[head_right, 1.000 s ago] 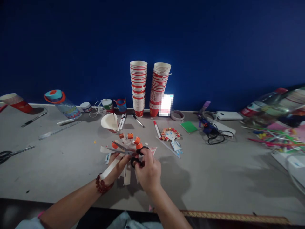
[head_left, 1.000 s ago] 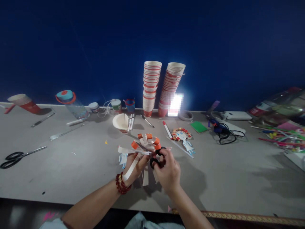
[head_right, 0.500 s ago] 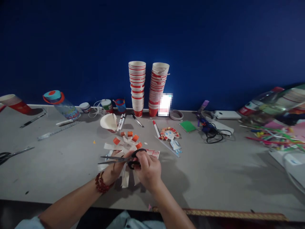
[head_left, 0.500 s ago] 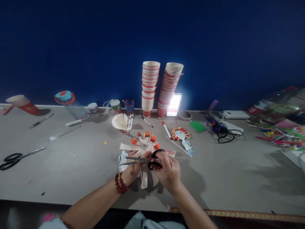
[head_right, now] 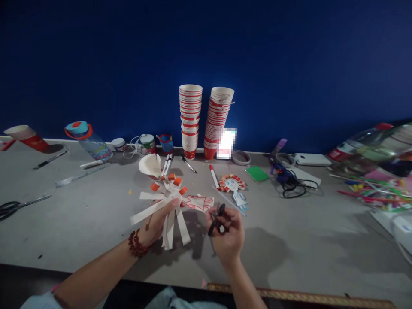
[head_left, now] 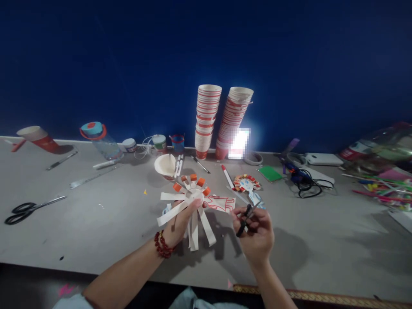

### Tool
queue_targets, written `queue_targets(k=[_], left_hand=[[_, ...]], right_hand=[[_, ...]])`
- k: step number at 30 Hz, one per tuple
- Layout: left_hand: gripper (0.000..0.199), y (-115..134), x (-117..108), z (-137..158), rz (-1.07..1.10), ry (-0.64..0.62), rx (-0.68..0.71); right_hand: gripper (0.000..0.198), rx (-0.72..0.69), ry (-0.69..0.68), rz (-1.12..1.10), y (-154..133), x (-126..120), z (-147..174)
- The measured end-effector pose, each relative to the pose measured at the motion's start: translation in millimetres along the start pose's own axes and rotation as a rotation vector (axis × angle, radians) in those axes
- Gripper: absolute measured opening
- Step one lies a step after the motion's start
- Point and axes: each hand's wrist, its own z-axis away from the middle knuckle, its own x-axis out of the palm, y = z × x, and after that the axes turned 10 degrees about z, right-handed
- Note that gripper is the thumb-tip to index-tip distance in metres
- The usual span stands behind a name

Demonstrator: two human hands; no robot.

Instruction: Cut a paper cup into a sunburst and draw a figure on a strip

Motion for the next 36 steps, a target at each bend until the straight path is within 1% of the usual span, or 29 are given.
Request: queue_targets(k=[2, 4, 5, 6, 9, 10, 11, 12, 15, 17, 18, 19, 21, 23, 26, 28, 31, 32, 34, 36], left_hand=[[0.029, -3.5, -2.1, -2.2, -0.005, 0.02, 0.004], [0.029, -6.4, -3.8, -5.4, -0.052, 0.025, 0.026], [0.029, -7.5, -4.5, -7.2, -0.065, 0.021, 0.038], [0.029, -8.3, -5.0, -8.8, -0.059, 0.013, 0.04], [0.028, -8.0, -5.0, -11.1, 0.023, -0.011, -0.024], [0.027, -6.9, -4.6, -11.0, 0.048, -0.014, -0.05], [0.027, -5.2, -4.0, -10.6, 0.063, -0.014, -0.072], [0.027, -3.1, -3.5, -10.1, 0.074, -0.014, -0.095], [0.026, 3.9, -3.6, -9.8, 0.108, -0.042, -0.2], [0.03, 7.3, -6.0, -11.4, 0.157, -0.081, -0.264], [0.036, 8.3, -8.0, -12.6, 0.196, -0.105, -0.282], [0.043, 8.8, -10.1, -13.7, 0.247, -0.132, -0.287], [0.059, 8.6, -13.9, -15.3, 0.373, -0.203, -0.27], [0.065, 7.3, -15.6, -15.2, 0.491, -0.298, -0.245], [0.058, 4.3, -12.9, -13.5, 0.626, -0.41, -0.227], [0.049, 1.3, -9.4, -12.9, 0.665, -0.422, -0.186], [0.034, -5.5, -5.0, -13.3, 0.602, -0.424, -0.067], [0.033, -8.1, -4.0, -13.2, 0.555, -0.435, -0.032], [0.042, -13.2, -2.3, -12.0, 0.411, -0.461, 0.032], [0.051, -17.0, -0.9, -9.4, 0.208, -0.453, 0.089]], right_hand=[[0.031, 0.054, -0.064, 0.004, 2.1, -10.1, 3.1], [0.032, 0.104, -0.176, 0.008, 5.3, -20.9, 6.5], [0.034, 0.115, -0.207, 0.004, 7.1, -25.5, 7.2], [0.035, 0.124, -0.216, 0.001, 9.1, -29.3, 6.9], [0.036, 0.134, -0.126, -0.01, 13.2, -34.3, -2.7], [0.036, 0.138, -0.118, -0.018, 13.5, -34.0, -8.3], [0.036, 0.134, -0.151, -0.036, 13.3, -33.0, -14.7], [0.037, 0.151, -0.215, -0.037, 12.5, -31.4, -21.1], [0.041, 0.228, -0.392, -0.064, 8.5, -25.0, -36.1], [0.041, 0.274, -0.488, -0.093, 6.2, -20.2, -39.9], [0.041, 0.293, -0.512, -0.109, 5.3, -17.8, -39.8], [0.041, 0.313, -0.513, -0.129, 4.7, -15.3, -38.6], [0.042, 0.371, -0.468, -0.177, 3.6, -10.5, -33.9], [0.044, 0.443, -0.397, -0.236, 1.8, -5.7, -27.9], [0.042, 0.508, -0.328, -0.34, -3.4, 1.9, -19.4], [0.041, 0.528, -0.296, -0.421, -7.1, 7.2, -14.9], [0.041, 0.528, -0.252, -0.479, -10.2, 15.2, -8.9], [0.042, 0.524, -0.237, -0.476, -10.7, 17.7, -6.9], [0.044, 0.523, -0.218, -0.456, -11.7, 22.3, -3.1], [0.044, 0.516, -0.23, -0.433, -13.2, 26.0, -0.2]])
